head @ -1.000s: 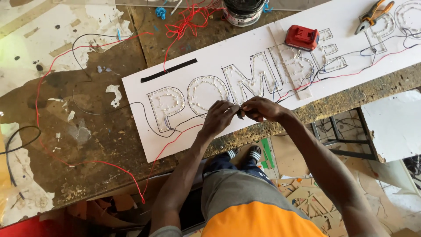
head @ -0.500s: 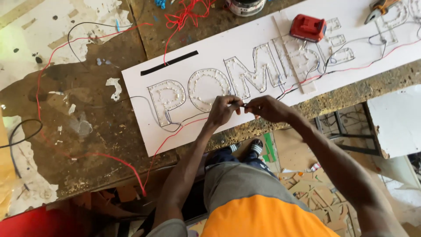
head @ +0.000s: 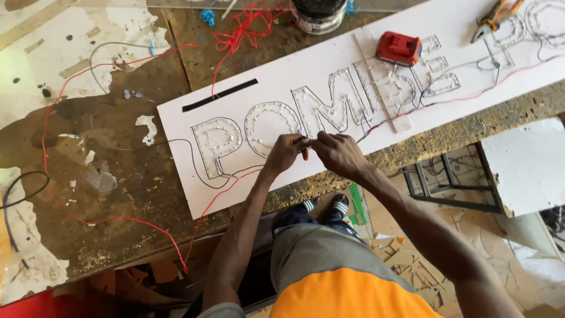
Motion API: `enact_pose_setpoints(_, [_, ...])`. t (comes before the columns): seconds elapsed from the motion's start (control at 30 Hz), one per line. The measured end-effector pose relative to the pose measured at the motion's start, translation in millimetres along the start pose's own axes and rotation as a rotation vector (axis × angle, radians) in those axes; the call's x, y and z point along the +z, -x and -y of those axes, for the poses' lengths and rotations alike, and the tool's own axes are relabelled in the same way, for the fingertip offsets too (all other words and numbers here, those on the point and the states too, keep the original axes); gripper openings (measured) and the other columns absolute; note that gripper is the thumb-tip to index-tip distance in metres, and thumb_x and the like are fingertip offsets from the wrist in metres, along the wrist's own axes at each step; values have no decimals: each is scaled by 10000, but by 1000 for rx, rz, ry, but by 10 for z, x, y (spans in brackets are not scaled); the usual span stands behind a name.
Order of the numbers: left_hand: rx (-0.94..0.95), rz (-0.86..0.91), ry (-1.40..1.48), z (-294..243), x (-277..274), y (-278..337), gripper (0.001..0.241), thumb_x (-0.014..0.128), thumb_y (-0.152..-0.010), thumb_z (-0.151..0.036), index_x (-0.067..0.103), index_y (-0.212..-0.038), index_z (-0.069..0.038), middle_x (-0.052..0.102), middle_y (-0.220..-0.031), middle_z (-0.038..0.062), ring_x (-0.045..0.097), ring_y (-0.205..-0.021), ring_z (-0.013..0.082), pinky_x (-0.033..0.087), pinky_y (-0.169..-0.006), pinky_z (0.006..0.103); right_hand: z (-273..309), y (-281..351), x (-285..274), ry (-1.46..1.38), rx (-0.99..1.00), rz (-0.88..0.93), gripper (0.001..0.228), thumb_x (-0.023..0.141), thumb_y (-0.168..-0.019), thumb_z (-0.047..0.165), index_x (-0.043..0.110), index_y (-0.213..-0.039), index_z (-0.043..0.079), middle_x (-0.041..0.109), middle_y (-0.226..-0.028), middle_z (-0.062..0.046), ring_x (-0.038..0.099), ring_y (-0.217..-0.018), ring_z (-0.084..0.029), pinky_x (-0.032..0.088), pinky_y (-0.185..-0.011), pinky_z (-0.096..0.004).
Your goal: Connecting electrical wires to components on a sign board to assemble a lighted sign
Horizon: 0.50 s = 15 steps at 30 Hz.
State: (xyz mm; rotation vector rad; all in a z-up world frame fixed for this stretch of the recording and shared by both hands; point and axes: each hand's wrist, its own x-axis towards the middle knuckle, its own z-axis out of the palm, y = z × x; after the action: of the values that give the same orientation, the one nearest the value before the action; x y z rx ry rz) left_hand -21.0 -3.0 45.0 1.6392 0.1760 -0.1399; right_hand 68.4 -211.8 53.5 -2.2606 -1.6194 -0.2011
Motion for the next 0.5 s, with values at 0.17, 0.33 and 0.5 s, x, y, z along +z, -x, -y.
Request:
enact_pose_setpoints(0.17, [124, 105, -34, 117, -90, -9, 191, 623, -1079, -75, 633, -1266, -38, 726, -771, 48, 597, -812, 168, 460, -926, 362, 16, 73, 42, 33, 8, -12, 130, 628, -1130, 108, 746, -1079, 126, 594, -888, -3, 648, -582, -168, 556, -518, -331])
enact_pose_setpoints(0.33, [309, 58, -229, 181, -65, 109, 782, 647, -1054, 43, 363, -1777, -46, 792, -923, 124, 763, -1025, 332, 515, -1097, 531, 41, 51, -26, -56, 77, 72, 159, 619, -1111, 122, 775, -1077, 131, 620, -914, -13, 702, -621, -202, 577, -539, -367])
enact_pose_setpoints(0.5, [550, -62, -368, 472, -125, 22, 674, 716, -1072, -1, 513, -1701, -136, 796, -995, 37, 697, -1077, 286, 557, -1079, 474, 20, -89, -185, -743, 474, 306, 292, 568, -1172, 211, 768, -1298, 40, 804, -1093, -234, 811, -962, -465, 638, -857, -596])
